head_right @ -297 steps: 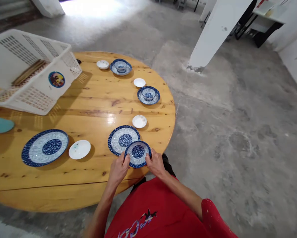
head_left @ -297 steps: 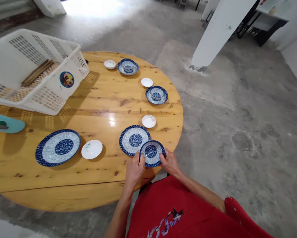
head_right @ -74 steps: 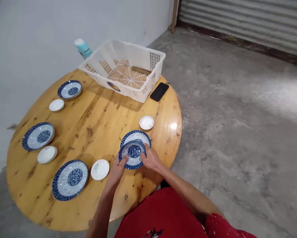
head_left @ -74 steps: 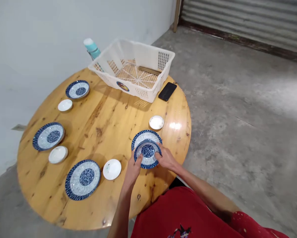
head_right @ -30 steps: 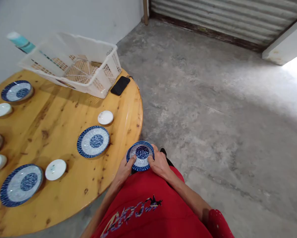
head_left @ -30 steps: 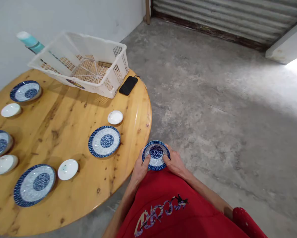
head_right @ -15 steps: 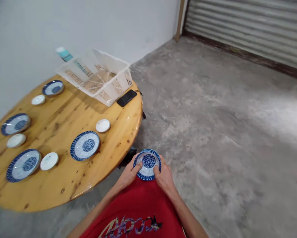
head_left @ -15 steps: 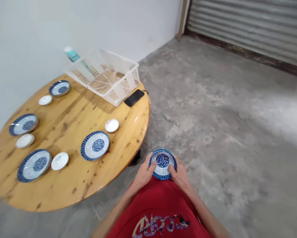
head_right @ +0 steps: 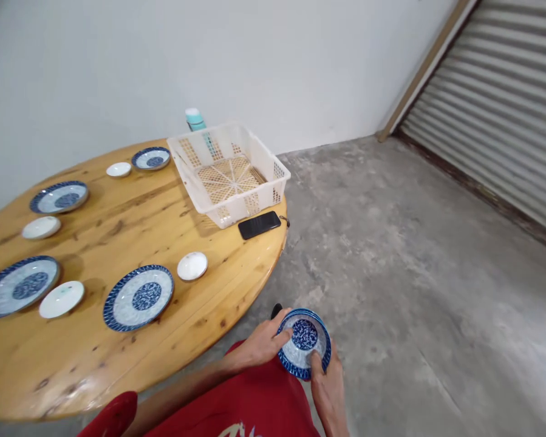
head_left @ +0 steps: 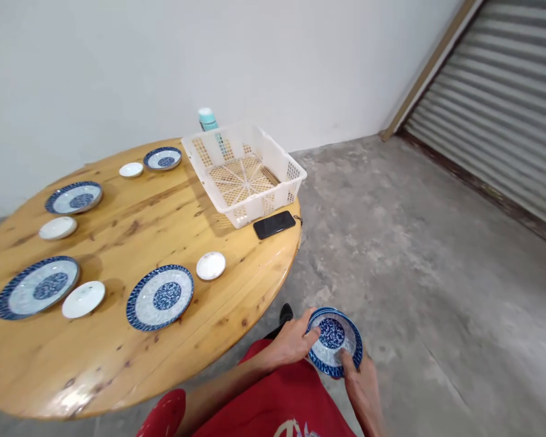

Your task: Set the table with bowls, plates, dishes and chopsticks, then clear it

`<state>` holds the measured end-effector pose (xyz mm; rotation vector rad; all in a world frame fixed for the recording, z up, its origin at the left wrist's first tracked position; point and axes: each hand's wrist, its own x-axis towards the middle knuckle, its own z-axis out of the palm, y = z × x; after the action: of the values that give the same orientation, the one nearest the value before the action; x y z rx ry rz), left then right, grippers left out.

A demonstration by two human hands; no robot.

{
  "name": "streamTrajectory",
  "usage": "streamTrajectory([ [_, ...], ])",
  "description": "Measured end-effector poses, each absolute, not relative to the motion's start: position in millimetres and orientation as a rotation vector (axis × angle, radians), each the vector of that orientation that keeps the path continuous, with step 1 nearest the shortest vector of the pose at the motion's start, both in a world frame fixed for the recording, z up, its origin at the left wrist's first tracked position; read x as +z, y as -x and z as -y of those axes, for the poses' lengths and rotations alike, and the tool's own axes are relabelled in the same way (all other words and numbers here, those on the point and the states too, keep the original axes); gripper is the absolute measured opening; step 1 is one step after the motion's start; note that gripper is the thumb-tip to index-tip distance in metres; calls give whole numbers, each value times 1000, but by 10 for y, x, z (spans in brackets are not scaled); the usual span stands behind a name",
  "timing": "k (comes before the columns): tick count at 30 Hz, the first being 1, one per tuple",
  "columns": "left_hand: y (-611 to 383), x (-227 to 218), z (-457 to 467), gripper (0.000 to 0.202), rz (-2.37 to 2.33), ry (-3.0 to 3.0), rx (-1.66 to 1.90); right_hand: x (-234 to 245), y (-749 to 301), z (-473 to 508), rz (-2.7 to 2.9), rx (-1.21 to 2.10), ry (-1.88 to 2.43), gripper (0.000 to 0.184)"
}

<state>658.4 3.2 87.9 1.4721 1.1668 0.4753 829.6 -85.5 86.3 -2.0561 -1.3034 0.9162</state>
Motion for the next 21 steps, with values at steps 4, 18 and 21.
streamTrajectory([
  [4,-6734,1057,-547,52,-1255,-1447,513,1068,-8475,212,1228,908,2095,37],
  [18,-6120,2210,-2090,45,-1444,-1385,969,2307,-8120,-2335,1709,1019,1464,17],
  [21,-5896,2374,-2493,40,-1472,-1347,1066,2538,-7811,-2936,1723,1212,1315,15],
])
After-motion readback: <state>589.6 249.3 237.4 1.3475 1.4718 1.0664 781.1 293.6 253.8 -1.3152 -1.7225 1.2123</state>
